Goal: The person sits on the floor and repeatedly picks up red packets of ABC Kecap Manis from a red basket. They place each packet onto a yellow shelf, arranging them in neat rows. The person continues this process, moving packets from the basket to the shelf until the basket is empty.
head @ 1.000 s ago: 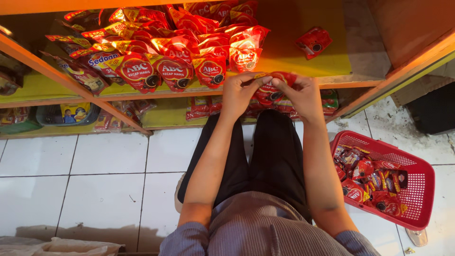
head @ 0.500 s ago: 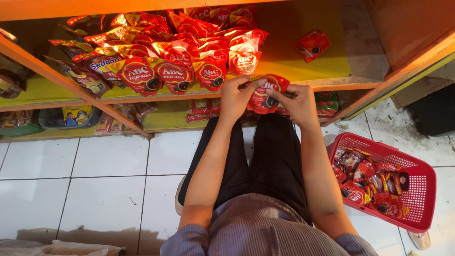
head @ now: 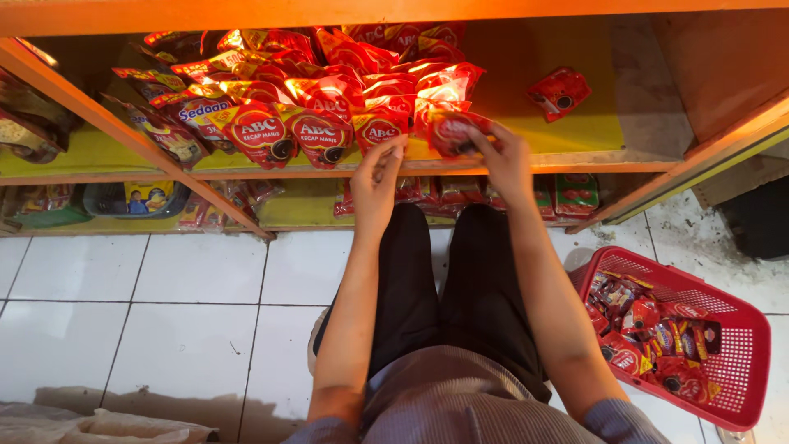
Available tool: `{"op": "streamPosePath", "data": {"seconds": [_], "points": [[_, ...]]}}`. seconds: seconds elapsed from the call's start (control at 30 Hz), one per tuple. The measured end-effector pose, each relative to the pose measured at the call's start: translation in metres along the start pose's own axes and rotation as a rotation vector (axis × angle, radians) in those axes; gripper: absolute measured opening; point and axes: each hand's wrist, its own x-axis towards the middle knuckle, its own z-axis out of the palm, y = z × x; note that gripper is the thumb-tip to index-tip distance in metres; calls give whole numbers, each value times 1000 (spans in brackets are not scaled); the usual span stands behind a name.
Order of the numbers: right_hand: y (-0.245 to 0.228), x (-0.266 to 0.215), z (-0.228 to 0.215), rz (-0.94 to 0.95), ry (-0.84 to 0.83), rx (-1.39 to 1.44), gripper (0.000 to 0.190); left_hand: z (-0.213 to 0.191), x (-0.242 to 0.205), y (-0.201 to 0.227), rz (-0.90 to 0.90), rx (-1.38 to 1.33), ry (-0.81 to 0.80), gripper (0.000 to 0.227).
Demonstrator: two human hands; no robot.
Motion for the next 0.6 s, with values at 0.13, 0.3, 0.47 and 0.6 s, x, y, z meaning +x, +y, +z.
{"op": "streamPosePath", "data": {"seconds": [0.13,0.3,0.47,0.6], "points": [[28,19,41,104,82,-229,37,2,-4,3,37,-21,-34,24],[44,-3,75,-274,264,-392,68,2,-12,6,-30,65,-8,26],[70,10,84,-311,327,-514,73,6,-16,4,-41,55,-26,27],[103,33,75,-172,263,-575,76,9,-14,2,-56,4,-84,27]]}}
